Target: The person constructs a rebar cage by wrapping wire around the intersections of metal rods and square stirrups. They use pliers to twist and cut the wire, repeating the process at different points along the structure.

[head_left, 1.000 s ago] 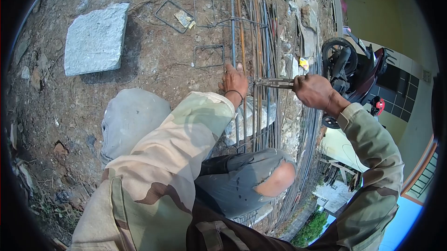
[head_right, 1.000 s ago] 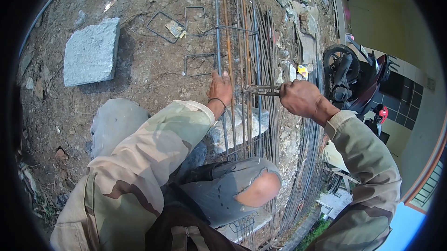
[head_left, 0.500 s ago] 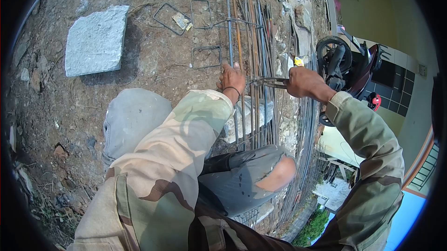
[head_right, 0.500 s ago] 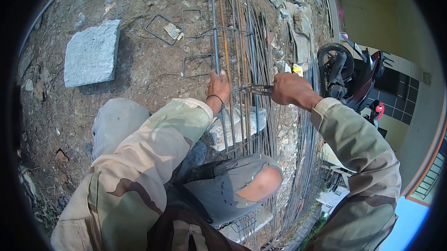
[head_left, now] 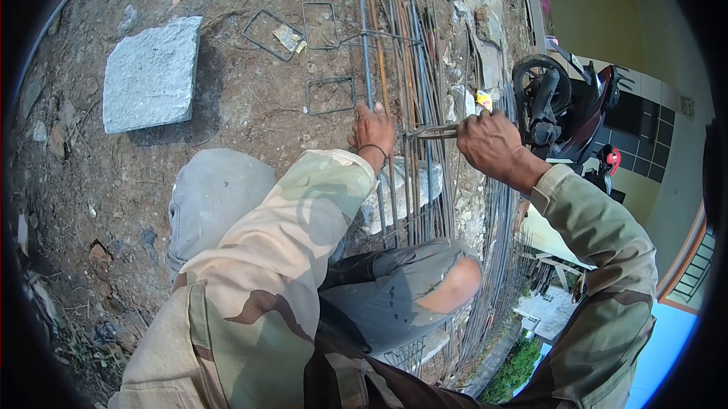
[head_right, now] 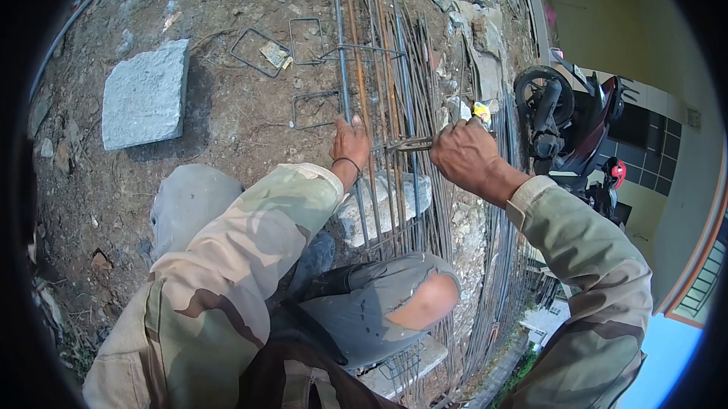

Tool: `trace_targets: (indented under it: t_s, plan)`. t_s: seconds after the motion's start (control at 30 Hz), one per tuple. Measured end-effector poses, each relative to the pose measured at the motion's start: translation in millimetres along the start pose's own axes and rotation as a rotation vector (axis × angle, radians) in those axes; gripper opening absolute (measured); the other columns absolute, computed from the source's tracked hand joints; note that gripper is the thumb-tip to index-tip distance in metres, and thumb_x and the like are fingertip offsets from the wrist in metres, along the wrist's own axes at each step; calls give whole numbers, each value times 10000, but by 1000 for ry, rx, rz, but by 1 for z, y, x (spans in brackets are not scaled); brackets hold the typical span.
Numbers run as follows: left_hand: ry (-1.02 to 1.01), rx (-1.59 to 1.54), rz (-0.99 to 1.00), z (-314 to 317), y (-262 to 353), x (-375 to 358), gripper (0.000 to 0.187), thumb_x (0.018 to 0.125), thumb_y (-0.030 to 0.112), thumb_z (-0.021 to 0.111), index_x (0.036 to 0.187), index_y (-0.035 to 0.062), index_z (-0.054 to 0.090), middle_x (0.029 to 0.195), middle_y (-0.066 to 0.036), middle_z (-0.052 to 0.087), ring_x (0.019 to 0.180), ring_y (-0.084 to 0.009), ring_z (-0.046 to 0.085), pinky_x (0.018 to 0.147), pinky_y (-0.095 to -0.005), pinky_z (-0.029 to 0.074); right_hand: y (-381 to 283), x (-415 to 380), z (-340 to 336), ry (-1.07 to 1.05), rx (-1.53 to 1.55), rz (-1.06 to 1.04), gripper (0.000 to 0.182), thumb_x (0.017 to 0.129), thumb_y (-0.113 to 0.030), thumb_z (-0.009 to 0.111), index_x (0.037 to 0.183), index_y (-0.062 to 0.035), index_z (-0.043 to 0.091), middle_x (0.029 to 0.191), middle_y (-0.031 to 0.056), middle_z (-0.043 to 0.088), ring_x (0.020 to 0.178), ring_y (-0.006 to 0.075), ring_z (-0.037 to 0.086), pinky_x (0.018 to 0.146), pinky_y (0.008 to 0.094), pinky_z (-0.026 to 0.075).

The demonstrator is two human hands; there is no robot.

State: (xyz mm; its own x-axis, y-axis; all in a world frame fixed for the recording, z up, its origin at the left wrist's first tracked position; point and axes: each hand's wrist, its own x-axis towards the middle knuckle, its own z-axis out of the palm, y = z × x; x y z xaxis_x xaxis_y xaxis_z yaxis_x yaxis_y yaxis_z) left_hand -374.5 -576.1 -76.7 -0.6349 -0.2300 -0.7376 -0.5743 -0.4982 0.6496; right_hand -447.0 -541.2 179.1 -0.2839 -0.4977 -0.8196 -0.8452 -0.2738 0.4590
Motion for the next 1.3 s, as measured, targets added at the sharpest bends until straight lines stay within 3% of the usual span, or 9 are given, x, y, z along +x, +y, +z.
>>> trace_targets:
  t_s: [0.17, 0.3, 0.4, 0.6, 0.8, 0.93, 1.0, 1.17, 1.3]
  plan:
    - [-18, 16, -45, -8, 6, -5, 751, 1082, 524, 398, 1598, -7, 274, 1449, -336, 555, 1441, -467, 442, 1195, -648, 216, 33, 27, 36, -742, 1463, 514, 534, 1062, -432, 633, 758, 7, 624, 591, 68, 609, 429, 169, 573, 401, 337, 438]
    - [206, 205, -71, -9, 3, -7, 817, 1033, 621, 464, 1537, -13, 359, 1347, -370, 610, 1279, -553, 578, 1100, -591, 420, 30, 12, 33, -650, 1269, 504, 456, 994, -418, 717, 847, 6, 629, 635, 128, 633, 509, 230, 643, 472, 392, 499]
    - [124, 56, -116, -26, 17, -18, 831, 1027, 636, 453, 1495, -49, 411, 1453, -347, 521, 1397, -482, 465, 1193, -576, 279, 32, 6, 83, -72, 707, -16, 430, 928, -384, 772, 950, 17, 620, 783, 194, 694, 698, 305, 727, 605, 430, 555]
    - [263, 6, -76, -11, 13, -13, 799, 1029, 625, 462, 1458, -49, 459, 1413, -319, 561, 1380, -454, 480, 1189, -561, 275, 7, 3, 26, -51, 268, 136, 195, 912, -143, 568, 955, 0, 693, 859, 205, 733, 848, 379, 747, 765, 491, 592]
    - [446, 115, -48, -15, 28, -27, 803, 1039, 629, 426, 1471, -48, 451, 1425, -354, 545, 1400, -466, 466, 1185, -592, 258, 35, 19, 53, -761, 1370, 537, 540, 1031, -546, 624, 789, -63, 623, 622, 51, 577, 474, 133, 579, 433, 361, 454]
    - [519, 159, -28, -12, 31, -21, 704, 1040, 547, 469, 1404, -55, 505, 1396, -279, 594, 1368, -430, 491, 1171, -606, 255, 25, 3, 55, -673, 1095, 360, 476, 993, -491, 696, 816, -59, 600, 652, 95, 620, 532, 209, 632, 510, 422, 495]
    - [528, 134, -44, -11, 33, -24, 642, 1030, 500, 506, 1363, -48, 526, 1395, -259, 602, 1345, -428, 513, 1160, -591, 283, 23, -7, 89, 36, 807, -25, 417, 930, -411, 760, 895, -26, 603, 728, 170, 671, 701, 342, 710, 654, 490, 544]
    - [583, 204, 211, -2, 22, -52, 518, 996, 402, 584, 1282, -29, 560, 1345, -262, 630, 1300, -427, 553, 1108, -541, 376, 5, -13, 54, -33, 520, 73, 200, 894, -185, 715, 887, 5, 652, 923, 262, 723, 969, 431, 718, 858, 524, 551]
    - [249, 54, 143, 3, 1, -82, 352, 978, 264, 576, 1209, 0, 611, 1145, -262, 710, 1101, -420, 676, 933, -502, 504, 13, -3, 68, -573, 1661, 260, 363, 1052, -295, 661, 879, 22, 683, 604, 57, 607, 412, 157, 557, 404, 327, 450]
